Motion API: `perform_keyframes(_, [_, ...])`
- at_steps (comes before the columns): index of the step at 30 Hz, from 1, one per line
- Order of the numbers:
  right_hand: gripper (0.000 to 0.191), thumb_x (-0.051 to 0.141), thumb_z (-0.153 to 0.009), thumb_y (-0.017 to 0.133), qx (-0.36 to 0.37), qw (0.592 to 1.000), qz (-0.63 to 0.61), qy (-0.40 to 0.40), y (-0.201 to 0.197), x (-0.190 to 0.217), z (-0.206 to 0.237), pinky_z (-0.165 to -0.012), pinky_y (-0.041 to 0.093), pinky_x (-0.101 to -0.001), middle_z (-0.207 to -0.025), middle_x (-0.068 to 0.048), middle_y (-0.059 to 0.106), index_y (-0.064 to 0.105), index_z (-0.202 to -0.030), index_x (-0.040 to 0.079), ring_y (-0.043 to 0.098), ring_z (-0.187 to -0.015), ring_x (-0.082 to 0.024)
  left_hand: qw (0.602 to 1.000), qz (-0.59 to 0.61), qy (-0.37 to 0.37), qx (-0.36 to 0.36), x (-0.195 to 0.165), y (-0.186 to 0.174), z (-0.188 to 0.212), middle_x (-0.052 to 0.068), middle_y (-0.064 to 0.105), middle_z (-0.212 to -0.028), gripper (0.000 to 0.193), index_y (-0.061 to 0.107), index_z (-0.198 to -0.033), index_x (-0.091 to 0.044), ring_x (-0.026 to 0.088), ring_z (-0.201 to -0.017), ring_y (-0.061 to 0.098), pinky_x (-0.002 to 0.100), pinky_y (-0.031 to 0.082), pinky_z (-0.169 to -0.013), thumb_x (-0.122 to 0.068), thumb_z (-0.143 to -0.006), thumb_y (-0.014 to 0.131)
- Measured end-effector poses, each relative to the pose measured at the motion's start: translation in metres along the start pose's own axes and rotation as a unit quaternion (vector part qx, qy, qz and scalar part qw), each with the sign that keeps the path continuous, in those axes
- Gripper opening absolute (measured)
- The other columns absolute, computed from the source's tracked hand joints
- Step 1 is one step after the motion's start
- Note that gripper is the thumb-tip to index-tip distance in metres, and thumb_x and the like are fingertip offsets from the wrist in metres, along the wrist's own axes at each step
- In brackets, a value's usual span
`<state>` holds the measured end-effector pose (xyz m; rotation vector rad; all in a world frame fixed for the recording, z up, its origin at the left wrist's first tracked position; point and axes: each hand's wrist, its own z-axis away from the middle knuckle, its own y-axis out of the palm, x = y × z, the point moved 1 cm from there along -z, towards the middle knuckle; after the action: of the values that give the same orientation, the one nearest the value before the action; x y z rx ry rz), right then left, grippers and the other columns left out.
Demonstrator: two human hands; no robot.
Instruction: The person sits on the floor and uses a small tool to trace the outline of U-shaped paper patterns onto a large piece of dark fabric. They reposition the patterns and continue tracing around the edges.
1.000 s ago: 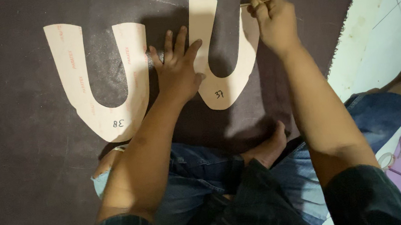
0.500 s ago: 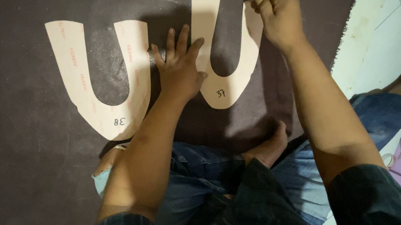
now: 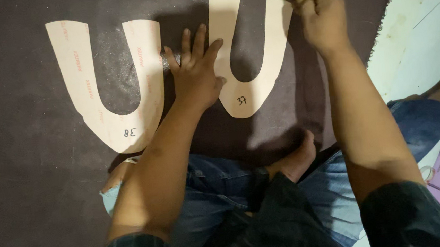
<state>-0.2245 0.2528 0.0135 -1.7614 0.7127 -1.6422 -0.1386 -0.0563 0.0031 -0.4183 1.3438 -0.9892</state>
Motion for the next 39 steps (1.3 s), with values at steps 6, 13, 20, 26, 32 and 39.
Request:
perform_keyframes(6, [0.016,-0.003,-0.106,0.054,-0.014,0.999,0.022,-0.025,-0.011,-0.002,0.005,-0.085,0.059,-0.0316,-0.101,-0.014,0.077,0.069,-0.113,-0.006,0.077,-0.094,-0.02,1.0,0.004,0.004,-0.006,0.001,0.002,-0.001,0.01,0.019,-0.168,0.086,0.049,-0.148,-0.024,0.036,-0.155,0.007,0.073,-0.003,-0.117,-0.028,-0.072,0.089])
perform_keyframes(13, [0.015,0.001,-0.109,0.057,-0.026,0.999,0.022,-0.001,-0.015,0.005,0.009,-0.082,0.06,-0.0306,-0.099,-0.014,0.078,0.07,-0.112,-0.006,0.077,-0.092,-0.02,1.0,0.004,0.0,-0.009,0.002,0.004,-0.001,0.01,0.02,-0.168,0.088,0.049,-0.149,-0.024,0.036,-0.156,0.008,0.073,-0.002,-0.118,-0.027,-0.07,0.09])
perform_keyframes(20, [0.019,0.003,-0.109,0.055,-0.009,0.998,0.059,-0.006,-0.023,0.002,0.042,-0.082,0.058,-0.0311,-0.102,-0.014,0.076,0.071,-0.116,-0.005,0.074,-0.092,-0.019,0.999,0.003,0.013,-0.029,0.004,0.008,0.0,0.013,0.022,-0.166,0.084,0.052,-0.145,-0.023,0.039,-0.154,0.011,0.074,-0.001,-0.116,-0.024,-0.07,0.09])
perform_keyframes(26, [0.036,0.02,-0.119,0.059,-0.114,0.987,0.009,0.113,-0.019,-0.027,0.044,-0.067,0.048,-0.0337,-0.084,-0.013,0.062,0.059,-0.094,-0.005,0.054,-0.075,-0.019,0.999,-0.002,0.02,-0.04,0.002,0.006,0.002,0.013,0.025,-0.167,0.084,0.053,-0.145,-0.021,0.039,-0.156,0.014,0.078,0.0,-0.115,-0.024,-0.07,0.091])
perform_keyframes(32, [0.028,0.027,-0.107,0.055,-0.03,0.96,-0.082,0.265,0.014,-0.011,0.084,-0.058,0.052,-0.029,-0.082,0.002,0.063,0.065,-0.102,0.002,0.062,-0.065,-0.011,0.998,-0.063,-0.022,0.019,0.01,-0.012,0.001,0.012,0.018,-0.168,0.105,0.041,-0.155,-0.02,0.04,-0.156,0.008,0.076,-0.003,-0.117,-0.03,-0.064,0.092])
perform_keyframes(39, [0.041,0.019,-0.102,0.064,-0.005,0.936,-0.207,0.284,0.031,0.018,0.084,-0.063,0.045,-0.0187,-0.087,0.005,0.067,0.063,-0.138,0.001,0.055,-0.069,-0.003,0.999,-0.028,-0.033,0.027,0.012,-0.021,0.006,0.008,0.015,-0.17,0.102,0.042,-0.155,-0.035,0.04,-0.156,0.0,0.075,-0.008,-0.115,-0.034,-0.066,0.092])
